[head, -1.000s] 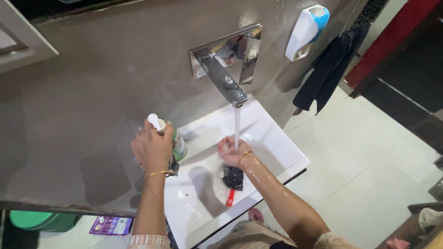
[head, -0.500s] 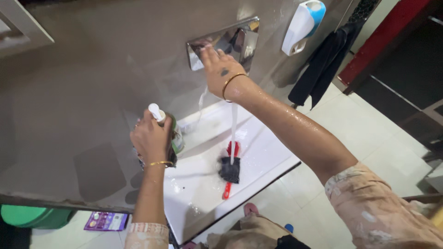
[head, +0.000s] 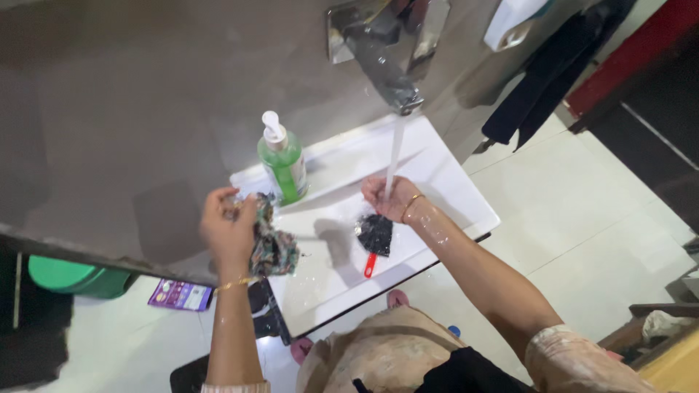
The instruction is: The person washes their hands with soap and water, then uses a cloth to wipe the sink basin, faucet, and surrounding countertop. They rinse the cloth under running water and continue wiping the sink and counter surfaces.
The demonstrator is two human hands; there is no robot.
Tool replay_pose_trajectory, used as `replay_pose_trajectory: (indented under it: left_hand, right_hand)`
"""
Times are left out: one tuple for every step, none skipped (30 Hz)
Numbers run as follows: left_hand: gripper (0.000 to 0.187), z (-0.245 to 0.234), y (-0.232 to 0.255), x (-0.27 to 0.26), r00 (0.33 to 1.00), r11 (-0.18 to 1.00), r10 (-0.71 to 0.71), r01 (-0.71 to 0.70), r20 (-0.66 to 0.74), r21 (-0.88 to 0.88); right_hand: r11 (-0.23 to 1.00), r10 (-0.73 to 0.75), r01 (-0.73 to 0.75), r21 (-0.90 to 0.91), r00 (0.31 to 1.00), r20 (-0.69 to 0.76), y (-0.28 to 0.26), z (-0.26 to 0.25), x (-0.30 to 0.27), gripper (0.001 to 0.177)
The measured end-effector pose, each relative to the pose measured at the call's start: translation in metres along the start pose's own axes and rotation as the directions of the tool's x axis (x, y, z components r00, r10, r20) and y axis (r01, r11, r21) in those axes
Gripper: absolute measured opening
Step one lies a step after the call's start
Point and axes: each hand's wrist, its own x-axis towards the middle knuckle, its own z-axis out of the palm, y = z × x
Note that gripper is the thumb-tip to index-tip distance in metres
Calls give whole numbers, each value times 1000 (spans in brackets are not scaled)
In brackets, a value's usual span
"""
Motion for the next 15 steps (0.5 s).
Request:
replay_pose_trajectory:
  left_hand:
    - [27, -12, -9, -8, 999, 999, -33, 34, -20, 30]
    - [24, -25, -18, -15, 997, 996, -66, 68, -40, 59]
    - [20, -36, -27, -25, 993, 991, -101, 106, -63, 87]
    - [19, -46, -36, -36, 989, 988, -121, 129, -86, 88]
    - [18, -55, -43, -44, 984, 985, -138, 149, -113, 90]
    - [18, -63, -49, -52, 978, 981, -154, 168, -140, 92]
    - [18, -70, -54, -60, 978, 984, -138, 153, -157, 92]
    - [18, -75, -58, -67, 977, 986, -120, 138, -174, 92]
    - [18, -81, -62, -73, 977, 988, -102, 121, -187, 93]
    - [17, -86, -65, -80, 974, 984, -114, 139, -197, 114]
    - [17, -88, -67, -87, 971, 979, -126, 155, -204, 133]
    - [16, -91, -68, -92, 967, 974, -137, 171, -212, 151]
    - [15, -94, -70, -98, 970, 973, -120, 157, -212, 168]
    - [14, -97, -70, -103, 972, 972, -103, 143, -211, 185]
    - [14, -102, -71, -106, 975, 971, -82, 125, -206, 204]
  right_hand:
    - [999, -35, 39, -36, 995, 93, 1, -7, 2, 12]
    - [995, -42, 33, 98, 995, 93, 1, -11, 6, 15]
    - [973, -46, 24, 230, 995, 89, 1, -12, 8, 17]
    - [934, -49, 16, 357, 995, 84, 3, -11, 9, 20]
    - [956, -30, 33, 291, 999, -14, 7, -3, 12, 19]
    - [975, -18, 43, 220, 994, -111, 13, 8, 14, 19]
    - [988, -16, 47, 146, 978, -206, 25, 24, 16, 22]
    - [996, -74, 60, -61, 961, -268, 39, 43, 16, 20]
    - [947, -158, 58, -317, 940, -301, 58, 63, 17, 22]
    - [810, -234, 46, -584, 939, -250, 80, 85, 19, 25]
    - [593, -290, 43, -804, 943, -163, 104, 108, 22, 31]
    - [313, -296, 58, -948, 954, -39, 128, 130, 26, 37]
    - [29, -233, 118, -993, 966, 108, 149, 147, 27, 44]
    - [-183, -105, 233, -955, 961, 255, 162, 154, 26, 51]
    - [-322, 26, 368, -872, 924, 381, 171, 158, 25, 59]
